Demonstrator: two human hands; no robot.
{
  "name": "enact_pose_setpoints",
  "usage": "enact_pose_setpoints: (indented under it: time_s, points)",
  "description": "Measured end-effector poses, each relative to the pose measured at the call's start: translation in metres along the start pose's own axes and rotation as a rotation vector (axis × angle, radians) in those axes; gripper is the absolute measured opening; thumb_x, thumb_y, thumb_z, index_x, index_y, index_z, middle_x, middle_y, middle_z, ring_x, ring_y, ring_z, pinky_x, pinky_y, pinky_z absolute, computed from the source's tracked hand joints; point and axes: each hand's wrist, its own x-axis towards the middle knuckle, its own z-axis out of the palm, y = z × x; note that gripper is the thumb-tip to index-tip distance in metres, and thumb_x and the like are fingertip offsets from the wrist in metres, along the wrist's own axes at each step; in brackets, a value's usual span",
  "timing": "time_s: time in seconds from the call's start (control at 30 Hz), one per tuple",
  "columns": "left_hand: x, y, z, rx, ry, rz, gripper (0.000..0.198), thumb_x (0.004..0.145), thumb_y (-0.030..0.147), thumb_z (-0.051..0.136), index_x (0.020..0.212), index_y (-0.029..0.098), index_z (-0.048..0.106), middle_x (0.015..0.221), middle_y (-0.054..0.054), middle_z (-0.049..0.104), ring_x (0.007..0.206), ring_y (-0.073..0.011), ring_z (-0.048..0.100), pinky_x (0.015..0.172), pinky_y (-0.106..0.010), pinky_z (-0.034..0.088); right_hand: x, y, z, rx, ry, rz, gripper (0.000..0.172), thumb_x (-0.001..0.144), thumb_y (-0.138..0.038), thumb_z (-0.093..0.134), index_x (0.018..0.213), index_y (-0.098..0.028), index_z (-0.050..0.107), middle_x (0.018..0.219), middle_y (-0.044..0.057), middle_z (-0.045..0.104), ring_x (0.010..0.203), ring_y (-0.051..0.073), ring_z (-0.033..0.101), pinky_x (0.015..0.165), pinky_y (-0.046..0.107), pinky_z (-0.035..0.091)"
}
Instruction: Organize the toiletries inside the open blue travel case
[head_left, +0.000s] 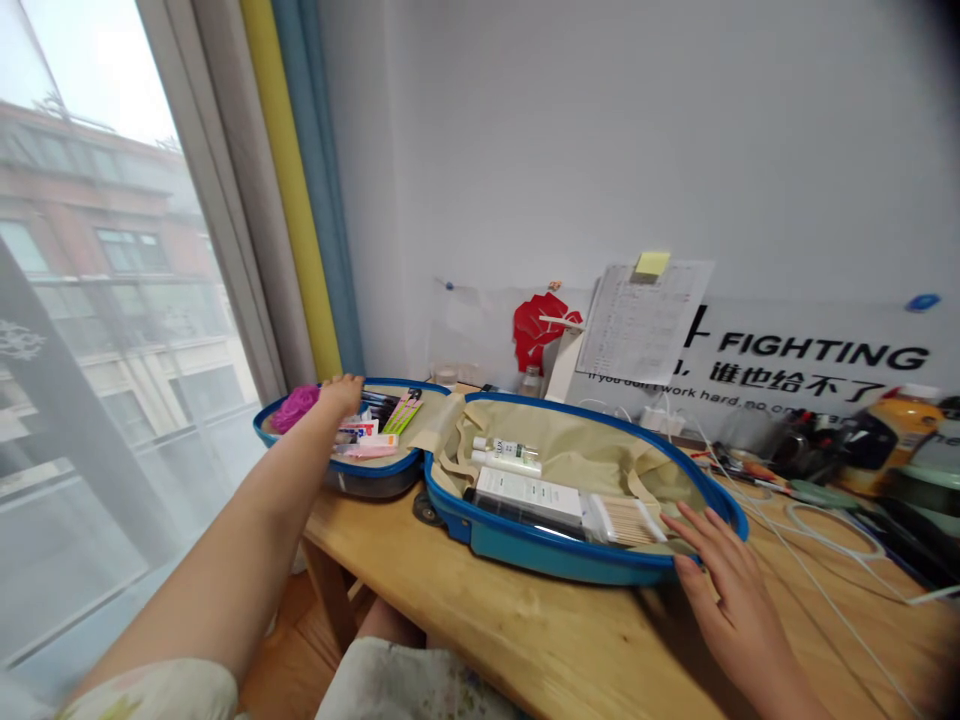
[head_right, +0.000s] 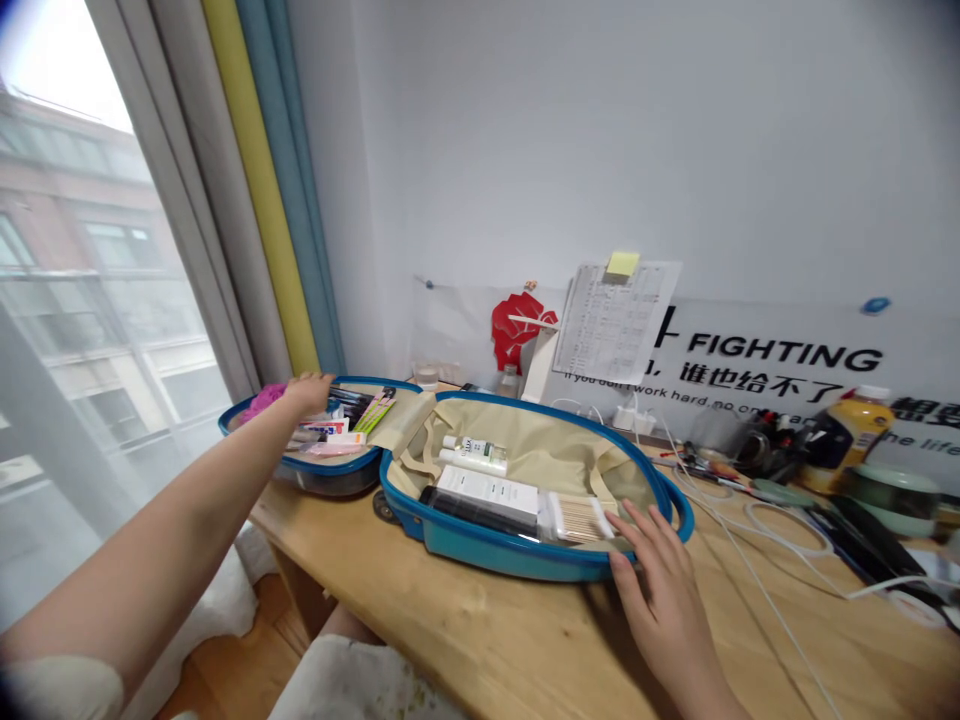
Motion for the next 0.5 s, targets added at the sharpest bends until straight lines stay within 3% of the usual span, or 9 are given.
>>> enact_pose_setpoints:
  time_s: [0.07, 0.17, 0.5]
  points:
    - [-0.007, -0.024, 0.011, 0.046, -0.022, -0.03, 0.053, 0.073, 0.02, 0.054, 0.126, 0.014, 0.052, 0.132, -0.021, 0.052, 0.123, -0.0377, 0.044, 0.098, -0.053, 0.035, 0.0, -0.001, 0.0, -0.007, 0.014, -0.011, 0.041, 0.09, -0.043, 0.036, 0.117, -0.024, 0.059, 0.127, 0.009, 0.058, 0.129, 0.029, 0.043, 0.099, 0.051, 0.042]
    - [-0.007, -0.041, 0.022, 0.091, -0.045, -0.016, 0.046, 0.075, 0.02, 0.052, 0.121, 0.02, 0.057, 0.132, -0.015, 0.054, 0.124, -0.0332, 0.044, 0.101, -0.05, 0.032, 0.001, -0.001, 0.0, -0.019, 0.028, -0.019, 0.04, 0.09, -0.042, 0.036, 0.116, -0.024, 0.059, 0.126, 0.008, 0.059, 0.127, 0.029, 0.045, 0.098, 0.051, 0.043]
    - [0.011, -0.04, 0.03, 0.139, -0.088, 0.039, 0.033, 0.08, 0.021, 0.047, 0.11, 0.021, 0.061, 0.123, -0.015, 0.061, 0.121, -0.0306, 0.048, 0.097, -0.048, 0.036, 0.0, -0.001, -0.002, -0.019, 0.018, -0.023, 0.038, 0.091, -0.041, 0.035, 0.117, -0.024, 0.058, 0.127, 0.008, 0.058, 0.128, 0.029, 0.044, 0.099, 0.051, 0.042]
